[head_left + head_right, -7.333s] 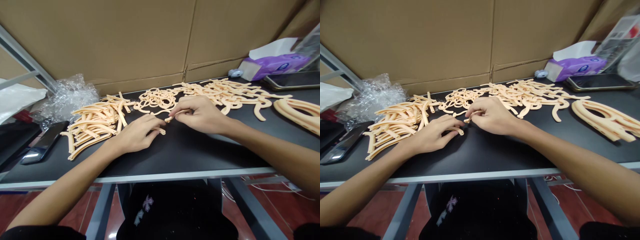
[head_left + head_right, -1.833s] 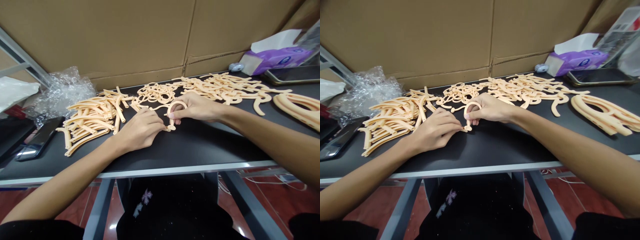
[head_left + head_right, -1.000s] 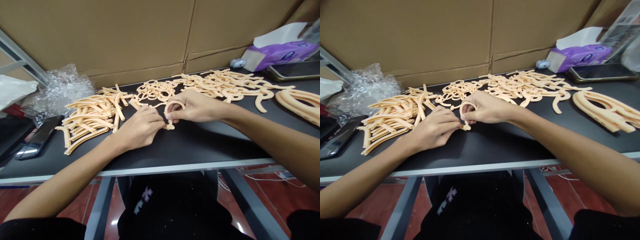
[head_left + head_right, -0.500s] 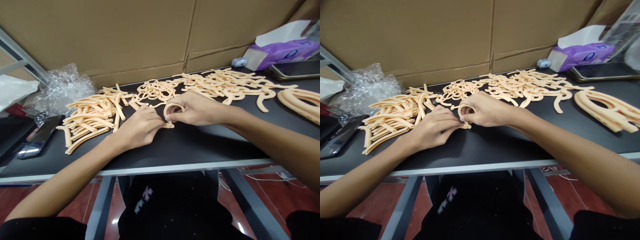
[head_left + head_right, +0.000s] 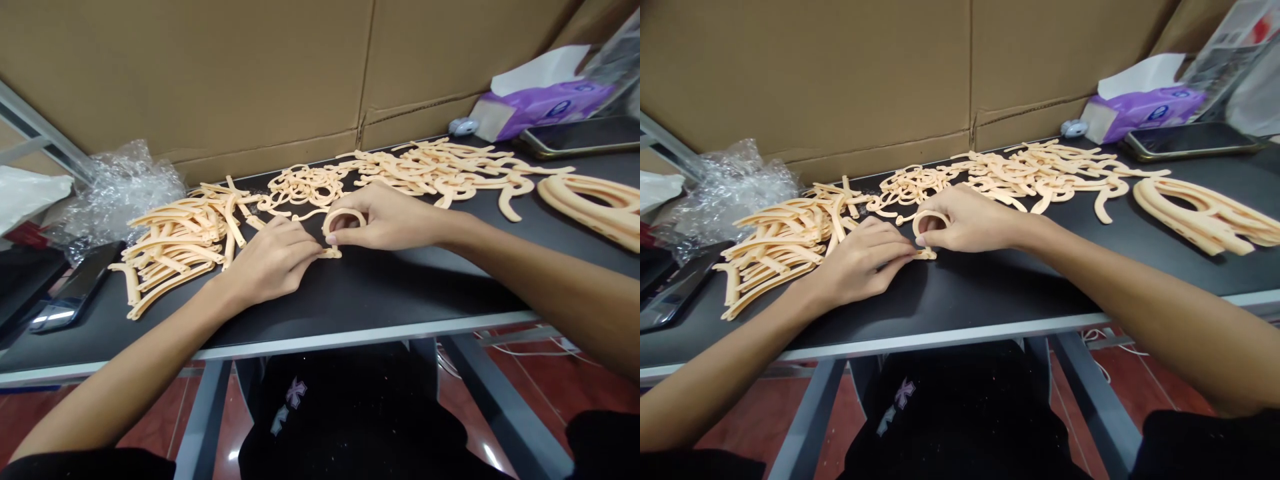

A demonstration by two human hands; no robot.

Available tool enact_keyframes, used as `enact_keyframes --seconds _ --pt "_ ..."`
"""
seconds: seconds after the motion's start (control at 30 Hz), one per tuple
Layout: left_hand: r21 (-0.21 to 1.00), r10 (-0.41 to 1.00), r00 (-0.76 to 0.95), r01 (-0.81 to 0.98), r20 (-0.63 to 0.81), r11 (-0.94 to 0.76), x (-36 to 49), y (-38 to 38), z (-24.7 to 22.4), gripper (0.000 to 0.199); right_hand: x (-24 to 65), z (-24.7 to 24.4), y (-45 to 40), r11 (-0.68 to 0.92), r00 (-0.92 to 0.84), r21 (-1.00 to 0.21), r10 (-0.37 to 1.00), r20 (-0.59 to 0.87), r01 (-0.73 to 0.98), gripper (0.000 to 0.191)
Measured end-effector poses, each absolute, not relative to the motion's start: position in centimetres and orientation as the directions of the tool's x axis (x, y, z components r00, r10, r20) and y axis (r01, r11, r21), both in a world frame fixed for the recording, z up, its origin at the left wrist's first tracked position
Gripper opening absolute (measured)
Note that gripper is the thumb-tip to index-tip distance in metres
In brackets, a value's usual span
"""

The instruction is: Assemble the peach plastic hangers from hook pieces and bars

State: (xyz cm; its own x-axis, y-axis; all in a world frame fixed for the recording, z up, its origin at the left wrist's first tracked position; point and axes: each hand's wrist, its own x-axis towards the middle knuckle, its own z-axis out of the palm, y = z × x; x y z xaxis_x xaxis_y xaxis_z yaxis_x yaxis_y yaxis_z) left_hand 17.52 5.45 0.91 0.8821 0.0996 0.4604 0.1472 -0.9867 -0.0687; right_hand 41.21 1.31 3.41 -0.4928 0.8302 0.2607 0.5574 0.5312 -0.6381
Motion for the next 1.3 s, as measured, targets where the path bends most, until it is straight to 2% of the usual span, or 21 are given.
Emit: enact_keyframes --seconds 0.13,0.2,0.3,0.37,0.47,0.6,0.73,0.97,1.1,1.2,1.3 --pt "-0.098 0.103 0.877 0.167 0.469 -0.981 17.4 5.6 0.9 0.018 42.5 3.3 2.0 0.468 -0.328 -0.773 0.878 0.35 0.428 0.027" --pt "-0.101 0.103 0.871 0.171 0.48 -0.98 17.4 5.7 0.8 0.018 43.0 3.0 2.5 0.448 -0.229 -0.784 0.894 0.386 0.429 0.033" --pt "-0.093 0.118 0.869 0.184 0.481 -0.979 17.4 5.7 0.9 0.018 43.4 2.0 3.1 0.454 -0.179 -0.652 0.878 0.445 0.607 0.025" --pt "-0.085 0.135 0.869 0.198 0.476 -0.977 17.4 5.5 0.9 0.017 43.2 1.1 3.4 0.499 -0.258 -0.503 0.842 0.474 0.706 0.018" --pt "-0.059 0.16 0.869 0.212 0.468 -0.976 17.5 5.4 1.0 0.017 42.9 -0.1 3.6 0.589 -0.419 -0.324 0.781 0.463 0.74 0.023" --pt "-0.037 0.163 0.865 0.204 0.475 -0.978 17.5 5.4 0.8 0.018 43.0 -0.9 3.8 0.575 -0.439 -0.292 0.795 0.419 0.764 0.028" --pt "-0.033 0.161 0.857 0.203 0.49 -0.979 17.5 5.6 0.6 0.017 43.7 -1.1 4.1 0.686 -0.568 -0.233 0.712 0.413 0.69 0.031" --pt "-0.009 0.166 0.825 0.202 0.54 -0.979 17.6 5.6 0.4 0.018 43.6 -1.5 4.1 0.67 -0.512 -0.289 0.723 0.464 0.684 0.029" --pt "-0.013 0.193 0.798 0.244 0.571 -0.97 17.5 5.5 0.5 0.018 43.2 -1.4 4.3 0.704 -0.496 -0.214 0.651 0.575 0.677 0.029" --pt "-0.003 0.237 0.772 0.296 0.59 -0.955 17.4 5.4 0.6 0.018 43.1 -0.7 4.5 0.664 -0.361 -0.178 0.589 0.723 0.726 0.024" --pt "0.039 0.309 0.733 0.36 0.606 -0.932 17.3 5.4 0.7 0.018 43.1 0.1 4.3 0.562 -0.133 -0.301 0.603 0.786 0.77 0.018"
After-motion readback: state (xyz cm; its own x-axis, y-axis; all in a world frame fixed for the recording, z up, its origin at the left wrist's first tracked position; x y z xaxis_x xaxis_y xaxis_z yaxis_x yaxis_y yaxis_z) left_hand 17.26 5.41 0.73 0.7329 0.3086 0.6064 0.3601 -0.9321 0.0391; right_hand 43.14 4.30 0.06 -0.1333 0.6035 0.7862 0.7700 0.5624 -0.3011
